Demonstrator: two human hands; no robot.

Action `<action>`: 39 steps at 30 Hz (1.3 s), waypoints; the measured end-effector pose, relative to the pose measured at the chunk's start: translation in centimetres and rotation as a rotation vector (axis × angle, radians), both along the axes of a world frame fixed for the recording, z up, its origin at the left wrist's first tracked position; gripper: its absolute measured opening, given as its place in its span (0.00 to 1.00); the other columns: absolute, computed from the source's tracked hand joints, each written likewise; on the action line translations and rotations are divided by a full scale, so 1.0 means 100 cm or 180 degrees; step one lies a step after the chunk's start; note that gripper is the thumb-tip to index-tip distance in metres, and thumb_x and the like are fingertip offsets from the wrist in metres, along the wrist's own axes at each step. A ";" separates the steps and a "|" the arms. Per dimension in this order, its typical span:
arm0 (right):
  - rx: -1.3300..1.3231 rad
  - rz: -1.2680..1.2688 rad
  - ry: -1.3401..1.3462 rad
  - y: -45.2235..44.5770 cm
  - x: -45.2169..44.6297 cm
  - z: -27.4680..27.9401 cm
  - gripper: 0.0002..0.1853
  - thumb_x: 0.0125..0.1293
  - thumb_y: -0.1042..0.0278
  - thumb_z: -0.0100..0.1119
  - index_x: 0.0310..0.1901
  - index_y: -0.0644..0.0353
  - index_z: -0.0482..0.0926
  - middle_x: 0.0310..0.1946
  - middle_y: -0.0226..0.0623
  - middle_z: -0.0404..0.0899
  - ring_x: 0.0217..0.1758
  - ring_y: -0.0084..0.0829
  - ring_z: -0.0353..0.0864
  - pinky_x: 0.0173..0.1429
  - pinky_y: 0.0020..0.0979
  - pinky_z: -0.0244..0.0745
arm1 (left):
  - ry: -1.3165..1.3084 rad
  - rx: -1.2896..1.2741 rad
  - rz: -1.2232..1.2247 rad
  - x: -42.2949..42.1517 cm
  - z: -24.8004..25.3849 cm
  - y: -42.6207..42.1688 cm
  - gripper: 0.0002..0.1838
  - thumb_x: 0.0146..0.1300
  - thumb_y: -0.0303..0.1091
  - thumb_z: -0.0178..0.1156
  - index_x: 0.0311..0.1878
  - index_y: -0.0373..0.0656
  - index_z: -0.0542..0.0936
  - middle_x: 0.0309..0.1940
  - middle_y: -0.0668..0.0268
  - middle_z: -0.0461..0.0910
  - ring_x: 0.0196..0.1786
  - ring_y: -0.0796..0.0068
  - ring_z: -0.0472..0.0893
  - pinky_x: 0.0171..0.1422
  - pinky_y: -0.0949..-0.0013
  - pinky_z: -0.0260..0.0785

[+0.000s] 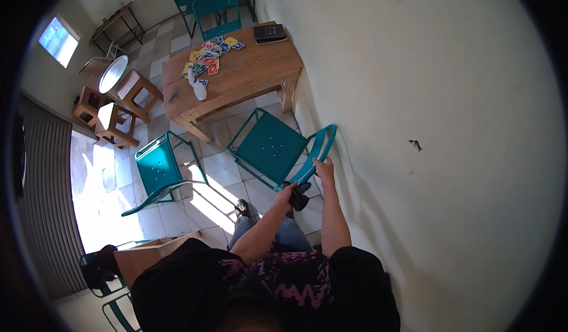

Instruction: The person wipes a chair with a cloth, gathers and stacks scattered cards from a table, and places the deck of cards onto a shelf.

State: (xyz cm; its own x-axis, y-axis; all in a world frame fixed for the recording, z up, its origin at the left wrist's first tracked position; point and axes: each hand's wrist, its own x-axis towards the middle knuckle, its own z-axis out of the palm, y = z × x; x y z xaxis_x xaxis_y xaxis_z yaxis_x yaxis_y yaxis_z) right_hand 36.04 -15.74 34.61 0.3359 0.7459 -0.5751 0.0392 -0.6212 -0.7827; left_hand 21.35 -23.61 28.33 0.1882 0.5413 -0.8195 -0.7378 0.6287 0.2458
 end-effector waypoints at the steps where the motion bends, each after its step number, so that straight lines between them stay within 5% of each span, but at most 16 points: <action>1: 0.0001 0.0065 0.0010 0.004 0.004 -0.001 0.40 0.62 0.53 0.67 0.70 0.65 0.60 0.48 0.41 0.79 0.49 0.36 0.81 0.54 0.44 0.78 | 0.0010 0.0001 0.0065 0.005 0.004 -0.001 0.20 0.58 0.33 0.70 0.46 0.34 0.72 0.33 0.56 0.80 0.34 0.58 0.85 0.34 0.55 0.81; 5: 0.0213 -0.0348 0.0397 0.015 0.016 -0.003 0.48 0.62 0.51 0.68 0.74 0.64 0.50 0.49 0.41 0.78 0.53 0.36 0.79 0.59 0.45 0.75 | 0.0531 -0.0162 0.0845 0.022 -0.001 -0.005 0.21 0.57 0.28 0.68 0.48 0.33 0.68 0.31 0.54 0.78 0.32 0.53 0.85 0.31 0.53 0.81; 8: 0.0142 -0.0547 0.0554 0.019 0.020 -0.003 0.37 0.60 0.54 0.70 0.65 0.64 0.66 0.49 0.42 0.79 0.52 0.32 0.79 0.47 0.40 0.79 | 0.0719 -0.0351 0.1318 0.025 0.018 -0.003 0.19 0.54 0.25 0.66 0.45 0.33 0.67 0.31 0.53 0.77 0.27 0.51 0.84 0.26 0.53 0.80; 16: -0.0129 0.0411 0.0762 0.012 0.018 -0.061 0.21 0.63 0.60 0.66 0.53 0.64 0.76 0.37 0.36 0.80 0.37 0.29 0.81 0.39 0.34 0.77 | 0.0899 -0.0502 0.1394 -0.024 0.031 -0.013 0.22 0.49 0.25 0.64 0.46 0.33 0.67 0.29 0.52 0.76 0.24 0.52 0.83 0.23 0.53 0.78; 20: -0.0509 0.0511 0.1026 0.000 -0.006 -0.056 0.12 0.65 0.64 0.62 0.45 0.61 0.77 0.34 0.35 0.81 0.37 0.30 0.81 0.41 0.32 0.75 | 0.1331 -0.0952 0.1544 -0.058 -0.012 -0.014 0.21 0.49 0.27 0.64 0.45 0.31 0.69 0.30 0.51 0.76 0.24 0.53 0.83 0.25 0.54 0.79; 23: -0.0593 0.0624 0.1208 -0.018 -0.032 -0.059 0.10 0.64 0.66 0.63 0.43 0.61 0.77 0.34 0.36 0.82 0.37 0.31 0.82 0.42 0.32 0.76 | 0.1618 -0.0862 0.1239 -0.100 -0.032 -0.024 0.19 0.49 0.29 0.65 0.42 0.29 0.73 0.31 0.51 0.78 0.25 0.56 0.83 0.28 0.57 0.80; 28: -0.0895 0.0859 0.1624 -0.035 -0.077 -0.037 0.12 0.64 0.64 0.64 0.44 0.60 0.77 0.34 0.35 0.81 0.37 0.32 0.83 0.43 0.33 0.77 | 0.1996 -0.0760 0.1174 -0.167 0.025 -0.033 0.17 0.49 0.31 0.67 0.38 0.27 0.76 0.30 0.53 0.79 0.26 0.59 0.84 0.31 0.62 0.80; 35: -0.0674 -0.0709 0.1995 -0.014 -0.093 -0.044 0.12 0.70 0.56 0.59 0.42 0.55 0.73 0.31 0.31 0.77 0.36 0.33 0.83 0.48 0.44 0.76 | 0.2213 -0.0517 0.0263 -0.215 0.011 -0.035 0.20 0.49 0.33 0.69 0.37 0.24 0.77 0.28 0.55 0.80 0.26 0.61 0.84 0.32 0.62 0.80; 39: -0.0572 -0.0705 0.1771 -0.026 -0.087 -0.057 0.12 0.73 0.53 0.55 0.40 0.53 0.72 0.29 0.30 0.76 0.37 0.33 0.82 0.50 0.47 0.74 | 0.2683 -0.0607 0.0208 -0.197 0.000 -0.045 0.20 0.47 0.34 0.70 0.35 0.24 0.78 0.27 0.55 0.80 0.26 0.63 0.83 0.32 0.62 0.77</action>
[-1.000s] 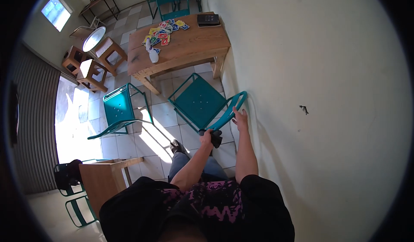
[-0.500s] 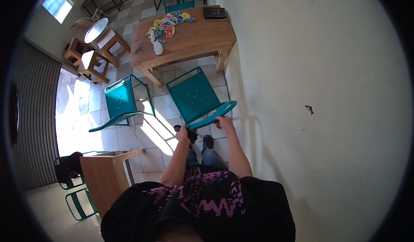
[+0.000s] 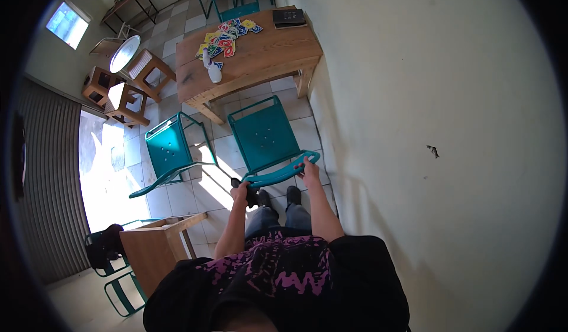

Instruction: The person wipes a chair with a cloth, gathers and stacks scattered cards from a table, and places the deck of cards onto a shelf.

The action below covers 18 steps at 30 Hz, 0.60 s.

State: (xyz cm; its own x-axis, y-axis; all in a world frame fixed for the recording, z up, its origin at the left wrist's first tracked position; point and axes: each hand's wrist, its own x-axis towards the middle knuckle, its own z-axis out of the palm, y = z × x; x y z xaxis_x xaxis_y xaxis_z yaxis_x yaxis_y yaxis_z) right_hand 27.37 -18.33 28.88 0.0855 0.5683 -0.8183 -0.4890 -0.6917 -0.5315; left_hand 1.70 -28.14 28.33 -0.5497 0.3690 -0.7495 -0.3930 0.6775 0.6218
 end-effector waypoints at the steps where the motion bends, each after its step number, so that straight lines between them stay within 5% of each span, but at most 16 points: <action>1: -0.0003 -0.0004 -0.0004 -0.003 0.003 -0.004 0.12 0.73 0.53 0.55 0.40 0.53 0.72 0.29 0.30 0.76 0.37 0.33 0.82 0.50 0.47 0.74 | 0.0098 -0.0002 -0.0016 0.002 -0.008 -0.002 0.20 0.47 0.35 0.70 0.33 0.24 0.78 0.27 0.55 0.80 0.27 0.63 0.82 0.32 0.61 0.76; 8: 0.0021 -0.0153 -0.0168 0.001 0.028 -0.010 0.14 0.73 0.53 0.54 0.42 0.55 0.70 0.28 0.31 0.76 0.32 0.34 0.83 0.44 0.46 0.76 | 0.0435 -0.0139 -0.0134 0.026 0.002 0.013 0.20 0.44 0.38 0.70 0.30 0.26 0.79 0.26 0.56 0.80 0.28 0.64 0.80 0.33 0.61 0.73; 18: -0.0168 -0.0439 -0.0276 0.018 0.066 -0.009 0.11 0.73 0.55 0.51 0.37 0.53 0.69 0.26 0.30 0.75 0.34 0.33 0.81 0.48 0.48 0.73 | 0.0304 -0.0145 -0.0415 0.060 -0.007 0.047 0.26 0.46 0.39 0.69 0.41 0.25 0.77 0.37 0.49 0.81 0.33 0.58 0.83 0.37 0.59 0.77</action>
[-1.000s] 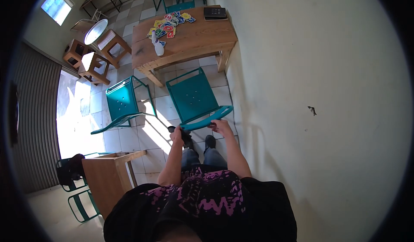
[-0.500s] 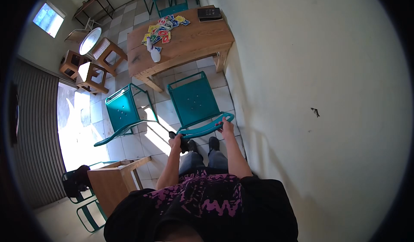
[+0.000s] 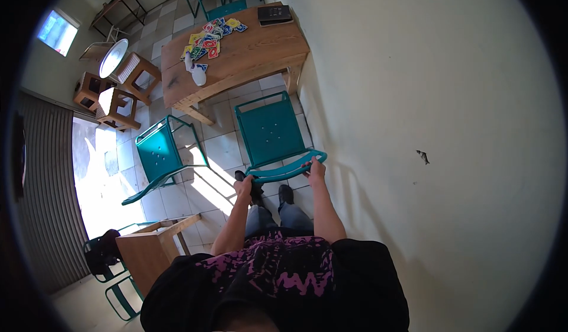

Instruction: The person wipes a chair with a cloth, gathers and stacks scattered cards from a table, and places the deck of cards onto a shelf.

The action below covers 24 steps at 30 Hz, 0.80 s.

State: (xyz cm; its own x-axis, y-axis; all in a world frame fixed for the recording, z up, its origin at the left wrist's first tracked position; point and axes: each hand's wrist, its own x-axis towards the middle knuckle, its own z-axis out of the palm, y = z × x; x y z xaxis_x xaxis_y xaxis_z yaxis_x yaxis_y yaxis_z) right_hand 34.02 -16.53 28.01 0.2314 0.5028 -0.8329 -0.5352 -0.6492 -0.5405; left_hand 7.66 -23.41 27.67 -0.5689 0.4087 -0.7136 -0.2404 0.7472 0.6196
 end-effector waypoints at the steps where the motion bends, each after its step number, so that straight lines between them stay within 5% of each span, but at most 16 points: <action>1: 0.0032 -0.0042 0.0000 0.002 0.005 -0.003 0.11 0.72 0.56 0.52 0.39 0.54 0.70 0.27 0.31 0.75 0.32 0.33 0.81 0.46 0.48 0.74 | -0.0042 -0.0019 0.0016 0.005 -0.004 0.003 0.27 0.46 0.39 0.69 0.43 0.24 0.77 0.38 0.48 0.81 0.34 0.57 0.84 0.38 0.58 0.77; 10: 0.0092 -0.0224 0.0044 0.028 0.035 0.004 0.11 0.72 0.56 0.53 0.40 0.56 0.70 0.26 0.32 0.75 0.31 0.34 0.82 0.43 0.49 0.75 | -0.0209 -0.0054 -0.0144 0.035 0.009 0.038 0.28 0.47 0.40 0.70 0.45 0.24 0.77 0.40 0.45 0.81 0.39 0.54 0.84 0.41 0.56 0.77; 14: 0.0041 -0.0282 0.0057 0.037 0.043 0.011 0.12 0.72 0.57 0.53 0.40 0.56 0.70 0.27 0.32 0.75 0.31 0.34 0.82 0.43 0.49 0.76 | 0.0026 0.0039 -0.0199 0.042 -0.001 0.049 0.24 0.49 0.36 0.69 0.41 0.23 0.76 0.32 0.50 0.81 0.29 0.57 0.85 0.32 0.60 0.80; 17: 0.0063 -0.0246 0.0093 0.041 0.052 0.006 0.11 0.73 0.57 0.52 0.42 0.55 0.70 0.27 0.32 0.75 0.33 0.34 0.81 0.48 0.50 0.74 | -0.0013 -0.0193 -0.0531 0.048 0.005 0.058 0.29 0.47 0.43 0.70 0.45 0.27 0.78 0.40 0.45 0.82 0.42 0.52 0.84 0.46 0.56 0.76; 19: 0.0080 -0.0239 0.0098 0.045 0.062 0.005 0.10 0.73 0.57 0.52 0.43 0.54 0.70 0.28 0.32 0.75 0.34 0.34 0.81 0.51 0.50 0.73 | -0.0127 -0.0124 -0.0510 0.050 -0.031 0.065 0.28 0.46 0.42 0.69 0.44 0.27 0.78 0.40 0.46 0.82 0.42 0.52 0.84 0.47 0.56 0.76; 24: 0.0038 -0.0320 -0.0002 0.054 0.075 0.007 0.12 0.73 0.56 0.52 0.42 0.57 0.70 0.28 0.33 0.76 0.33 0.34 0.81 0.48 0.48 0.75 | -0.0168 -0.0043 -0.0497 0.066 -0.027 0.067 0.26 0.46 0.41 0.68 0.41 0.27 0.80 0.40 0.47 0.82 0.43 0.53 0.84 0.47 0.56 0.75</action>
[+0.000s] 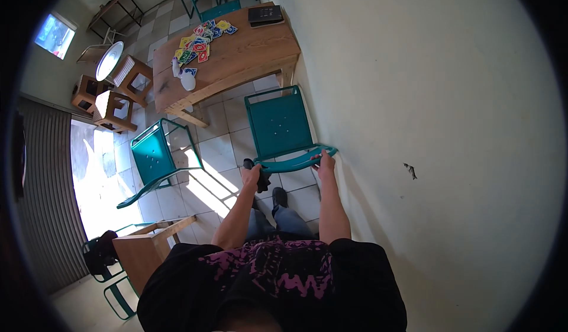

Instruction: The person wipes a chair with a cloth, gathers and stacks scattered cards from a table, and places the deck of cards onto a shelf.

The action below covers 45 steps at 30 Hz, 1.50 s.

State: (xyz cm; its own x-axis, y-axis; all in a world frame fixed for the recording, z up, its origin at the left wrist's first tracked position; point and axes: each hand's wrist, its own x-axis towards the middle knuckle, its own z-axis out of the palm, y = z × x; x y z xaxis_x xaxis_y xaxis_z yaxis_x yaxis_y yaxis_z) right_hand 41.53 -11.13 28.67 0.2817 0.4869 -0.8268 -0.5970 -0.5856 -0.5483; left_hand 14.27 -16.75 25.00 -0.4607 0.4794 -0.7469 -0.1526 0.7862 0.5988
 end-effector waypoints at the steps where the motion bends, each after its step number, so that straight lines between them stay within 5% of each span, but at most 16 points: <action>1: 0.0046 -0.0014 -0.0023 0.002 0.001 0.000 0.13 0.73 0.56 0.53 0.42 0.58 0.71 0.28 0.33 0.76 0.32 0.34 0.82 0.46 0.47 0.77 | 0.0090 -0.0003 -0.0018 0.003 0.001 0.001 0.25 0.46 0.41 0.68 0.40 0.27 0.80 0.40 0.47 0.83 0.43 0.53 0.84 0.47 0.56 0.75; 5: 0.0124 0.0176 -0.0142 0.000 0.003 0.003 0.17 0.72 0.51 0.53 0.41 0.59 0.72 0.27 0.34 0.76 0.33 0.34 0.82 0.47 0.47 0.77 | -0.0164 0.0030 -0.0246 -0.009 -0.044 0.001 0.26 0.47 0.45 0.70 0.38 0.27 0.81 0.38 0.48 0.83 0.41 0.54 0.84 0.45 0.56 0.75; 9: -0.0183 0.1308 -0.0580 -0.006 0.009 0.014 0.27 0.69 0.39 0.56 0.46 0.61 0.73 0.31 0.39 0.80 0.38 0.38 0.86 0.45 0.42 0.81 | 0.0088 0.0044 -0.0967 -0.021 0.033 -0.002 0.28 0.48 0.49 0.71 0.38 0.28 0.82 0.35 0.49 0.84 0.39 0.55 0.85 0.44 0.57 0.75; 13: -0.0117 0.2437 -0.0339 -0.033 -0.021 0.048 0.34 0.64 0.33 0.57 0.50 0.62 0.74 0.38 0.46 0.84 0.41 0.39 0.88 0.41 0.35 0.83 | 0.0395 0.0465 -0.1202 -0.043 0.049 -0.017 0.32 0.49 0.55 0.71 0.33 0.27 0.82 0.27 0.53 0.83 0.35 0.59 0.86 0.38 0.63 0.75; 19: -0.0039 0.3998 -0.0510 -0.051 -0.127 0.041 0.27 0.71 0.41 0.53 0.43 0.63 0.81 0.37 0.41 0.87 0.38 0.33 0.88 0.40 0.30 0.82 | 0.0783 0.0753 -0.0853 -0.095 0.073 -0.038 0.29 0.50 0.53 0.70 0.36 0.30 0.83 0.30 0.49 0.84 0.35 0.56 0.86 0.40 0.62 0.76; 27: 0.0986 0.4290 -0.0979 -0.035 -0.275 0.046 0.24 0.71 0.47 0.55 0.31 0.63 0.84 0.28 0.37 0.86 0.30 0.27 0.87 0.32 0.26 0.77 | 0.1208 0.0798 -0.0510 -0.233 0.096 -0.073 0.23 0.49 0.45 0.67 0.38 0.33 0.84 0.31 0.51 0.85 0.36 0.55 0.86 0.44 0.58 0.76; 38: 0.1607 0.4728 -0.1115 -0.058 -0.491 0.036 0.15 0.66 0.57 0.60 0.37 0.64 0.85 0.32 0.37 0.87 0.33 0.28 0.87 0.37 0.29 0.79 | 0.1603 0.1269 0.0162 -0.468 0.099 -0.154 0.18 0.50 0.39 0.64 0.38 0.34 0.82 0.31 0.49 0.83 0.37 0.51 0.84 0.46 0.56 0.76; 45: 0.2658 0.5360 -0.2178 -0.080 -0.608 0.040 0.19 0.59 0.57 0.66 0.45 0.66 0.82 0.41 0.44 0.85 0.45 0.36 0.85 0.49 0.36 0.80 | 0.2470 0.0607 -0.0167 -0.579 0.079 -0.201 0.17 0.49 0.33 0.61 0.42 0.36 0.80 0.46 0.50 0.78 0.49 0.46 0.79 0.56 0.52 0.72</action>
State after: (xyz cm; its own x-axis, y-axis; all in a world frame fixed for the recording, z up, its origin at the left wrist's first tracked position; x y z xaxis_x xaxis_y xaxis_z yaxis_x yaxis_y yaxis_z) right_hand -19.32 -19.17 32.64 -0.6733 0.6876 -0.2717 0.5655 0.2423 -0.7883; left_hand -43.58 -36.84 32.89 -0.7886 0.6019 -0.1255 0.3969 0.6542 0.6438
